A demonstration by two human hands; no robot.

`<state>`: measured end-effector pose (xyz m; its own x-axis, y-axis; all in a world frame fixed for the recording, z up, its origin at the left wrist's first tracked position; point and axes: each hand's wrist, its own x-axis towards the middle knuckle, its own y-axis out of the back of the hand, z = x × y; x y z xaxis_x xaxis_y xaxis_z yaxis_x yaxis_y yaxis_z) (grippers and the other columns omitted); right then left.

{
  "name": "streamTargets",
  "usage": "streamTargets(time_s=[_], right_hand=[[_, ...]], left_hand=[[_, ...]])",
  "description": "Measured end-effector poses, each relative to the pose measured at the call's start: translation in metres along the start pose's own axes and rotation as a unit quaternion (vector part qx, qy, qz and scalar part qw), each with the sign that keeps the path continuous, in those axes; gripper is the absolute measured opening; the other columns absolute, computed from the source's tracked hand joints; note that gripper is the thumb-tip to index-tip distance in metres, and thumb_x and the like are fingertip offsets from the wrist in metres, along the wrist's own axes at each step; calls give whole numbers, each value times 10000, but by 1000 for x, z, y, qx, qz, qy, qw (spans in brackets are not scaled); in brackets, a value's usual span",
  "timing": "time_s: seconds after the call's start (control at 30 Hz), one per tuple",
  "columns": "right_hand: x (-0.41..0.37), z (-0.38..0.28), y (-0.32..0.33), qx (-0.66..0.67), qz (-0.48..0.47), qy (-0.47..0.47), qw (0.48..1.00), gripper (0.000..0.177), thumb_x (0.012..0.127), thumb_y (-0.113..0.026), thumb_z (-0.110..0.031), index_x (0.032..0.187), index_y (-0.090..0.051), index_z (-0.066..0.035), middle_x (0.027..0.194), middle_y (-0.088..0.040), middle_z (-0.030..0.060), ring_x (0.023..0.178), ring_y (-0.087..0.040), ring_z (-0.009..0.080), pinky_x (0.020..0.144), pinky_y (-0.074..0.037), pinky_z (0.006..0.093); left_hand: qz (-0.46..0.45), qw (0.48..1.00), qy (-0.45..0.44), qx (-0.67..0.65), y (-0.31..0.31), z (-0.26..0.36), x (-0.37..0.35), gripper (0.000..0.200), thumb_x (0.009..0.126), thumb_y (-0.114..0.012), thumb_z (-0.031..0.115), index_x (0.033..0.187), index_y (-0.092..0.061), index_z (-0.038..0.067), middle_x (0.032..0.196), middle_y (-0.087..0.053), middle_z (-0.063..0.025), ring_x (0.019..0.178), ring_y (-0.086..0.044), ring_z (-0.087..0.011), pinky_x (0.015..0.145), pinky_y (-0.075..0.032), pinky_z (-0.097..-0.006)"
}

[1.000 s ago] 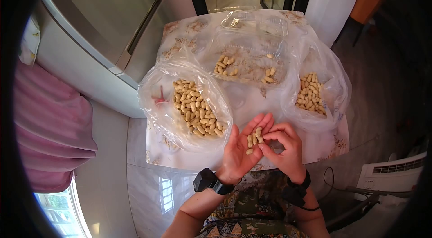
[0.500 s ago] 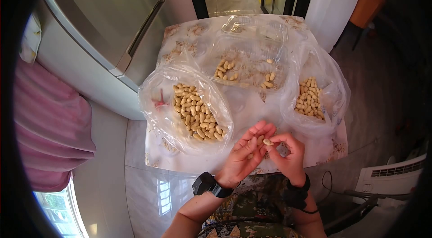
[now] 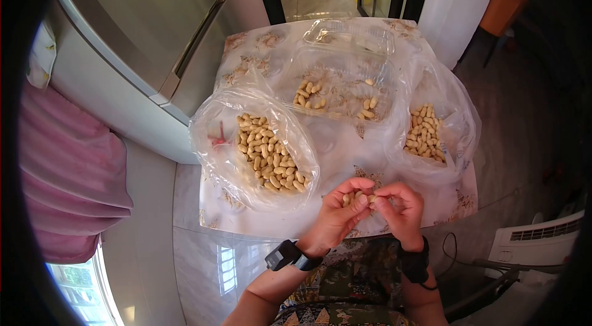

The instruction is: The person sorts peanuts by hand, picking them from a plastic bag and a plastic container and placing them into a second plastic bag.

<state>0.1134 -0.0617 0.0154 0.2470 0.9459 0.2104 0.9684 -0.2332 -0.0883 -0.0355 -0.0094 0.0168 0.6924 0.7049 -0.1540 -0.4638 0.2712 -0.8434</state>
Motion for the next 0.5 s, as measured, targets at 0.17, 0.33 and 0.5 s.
streamTargets(time_s=[0.17,0.33,0.5], right_hand=[[1,1,2,-5,20,33,999,129,804,-706,34,920,-651,21,847,-680,56,770,-619,98,711,-481,230],[3,-4,1,-25,-9,61,998,191,750,-746,48,917,-660,15,838,-674,60,751,-599,101,698,-462,237],[4,0,3,-17,-13,71,997,185,764,-740,42,929,-662,10,832,-669,56,749,-602,103,687,-460,234]], left_hand=[[-48,997,26,49,2,-2,4,181,976,-557,147,1137,-554,64,818,-525,32,606,-397,-45,518,-329,-184],[-30,997,38,60,0,0,2,198,987,-538,259,1042,-538,68,853,-542,7,579,-321,-46,498,-253,-191],[-50,997,39,33,7,-3,2,220,989,-529,279,1035,-536,65,832,-530,6,566,-305,-49,487,-238,-196]])
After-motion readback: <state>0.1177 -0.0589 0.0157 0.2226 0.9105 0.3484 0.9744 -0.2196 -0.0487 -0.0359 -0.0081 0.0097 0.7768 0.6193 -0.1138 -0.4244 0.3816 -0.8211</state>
